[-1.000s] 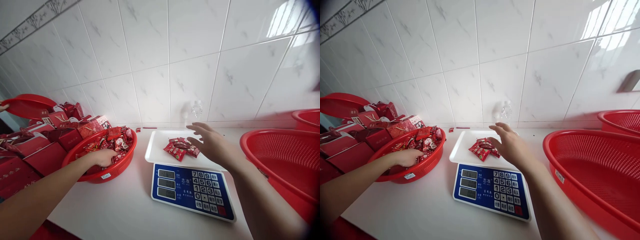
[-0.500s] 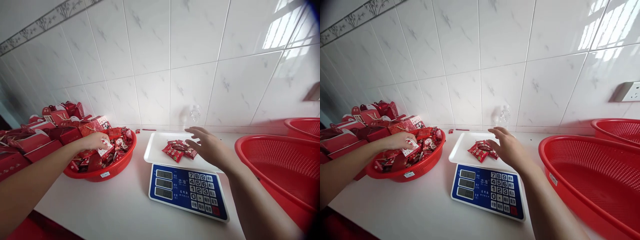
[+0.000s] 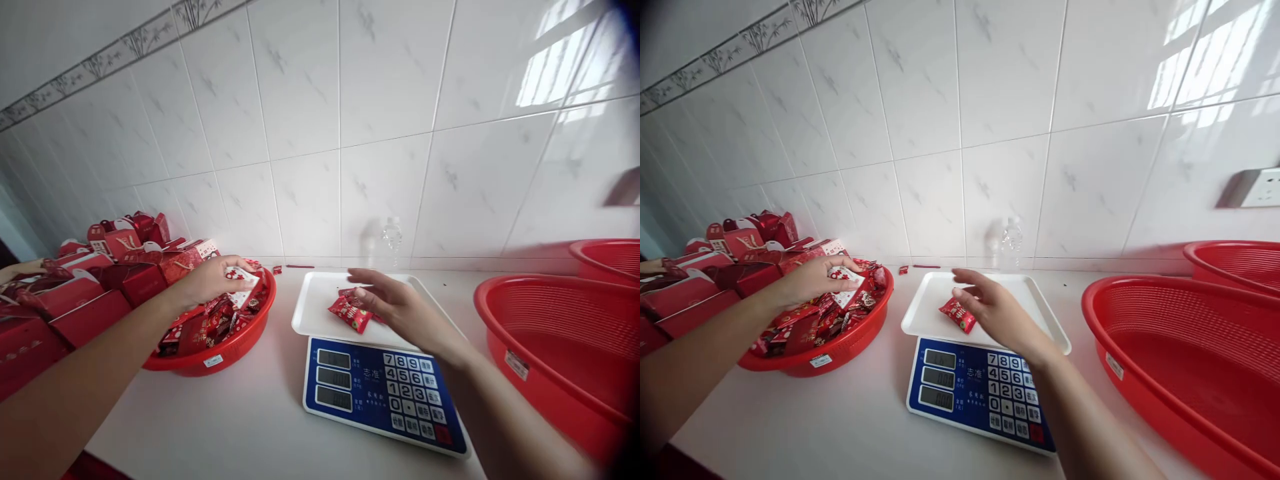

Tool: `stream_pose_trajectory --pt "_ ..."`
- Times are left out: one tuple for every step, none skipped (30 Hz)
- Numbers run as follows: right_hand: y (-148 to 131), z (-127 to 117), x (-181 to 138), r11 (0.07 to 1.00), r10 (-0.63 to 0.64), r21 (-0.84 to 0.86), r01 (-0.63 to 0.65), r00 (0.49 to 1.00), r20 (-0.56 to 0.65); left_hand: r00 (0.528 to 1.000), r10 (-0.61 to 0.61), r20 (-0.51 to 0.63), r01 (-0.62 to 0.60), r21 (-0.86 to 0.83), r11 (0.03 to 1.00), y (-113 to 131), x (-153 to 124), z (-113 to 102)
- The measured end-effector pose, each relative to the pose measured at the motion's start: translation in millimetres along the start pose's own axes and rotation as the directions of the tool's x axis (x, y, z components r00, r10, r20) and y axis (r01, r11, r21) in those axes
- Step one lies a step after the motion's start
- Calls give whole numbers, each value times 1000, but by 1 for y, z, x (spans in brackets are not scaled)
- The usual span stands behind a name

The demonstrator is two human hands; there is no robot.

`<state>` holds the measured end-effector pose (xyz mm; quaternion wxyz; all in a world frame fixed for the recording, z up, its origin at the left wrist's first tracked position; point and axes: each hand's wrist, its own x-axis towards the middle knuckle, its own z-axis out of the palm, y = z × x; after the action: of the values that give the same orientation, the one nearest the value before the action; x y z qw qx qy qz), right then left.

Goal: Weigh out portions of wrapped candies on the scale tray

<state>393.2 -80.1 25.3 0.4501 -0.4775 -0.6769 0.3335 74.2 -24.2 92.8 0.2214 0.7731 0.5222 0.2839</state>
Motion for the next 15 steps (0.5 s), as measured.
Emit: stream_pose_trajectory --pt "-5 8 -2 988 1 155 -10 999 54 998 60 20 -59 -67 996 14 0 14" --pt "-8 15 -4 955 3 295 -34 995 103 991 120 56 -113 -126 986 26 0 29" --pt "-10 21 -5 906 0 419 -63 989 147 981 175 82 -159 -174 972 38 0 45" --pt "-10 26 -5 849 -7 521 -90 983 181 967 233 104 -207 -214 955 47 1 60" --pt "-9 29 -4 799 -16 592 -107 980 199 948 292 124 -256 -248 934 55 1 74" --pt "-7 31 -3 766 -18 633 -111 981 194 929 346 134 -301 -272 914 61 3 88" --pt "-5 31 -1 755 -6 648 -106 986 168 911 390 135 -340 -289 895 65 4 100" --pt "-3 29 1 762 16 640 -95 992 129 898 422 127 -369 -305 878 67 6 111" --pt "-1 27 3 780 43 621 -83 996 79 892 438 108 -385 -323 865 69 9 120" --pt "1 24 5 799 68 597 -70 997 26 894 441 80 -390 -346 853 70 11 128" --pt "2 21 7 815 87 576 -59 996 -20 898 437 53 -388 -373 843 71 14 135" --pt "4 18 9 825 95 563 -47 994 -57 904 428 25 -383 -403 831 71 16 141" --pt "5 14 10 831 98 556 -29 991 -95 911 413 -5 -374 -433 820 71 19 145" --pt "6 10 12 835 96 550 -2 985 -142 918 395 -38 -368 -457 810 71 22 148" --pt "7 5 14 841 89 540 34 976 -200 926 371 -75 -360 -477 802 71 25 150"
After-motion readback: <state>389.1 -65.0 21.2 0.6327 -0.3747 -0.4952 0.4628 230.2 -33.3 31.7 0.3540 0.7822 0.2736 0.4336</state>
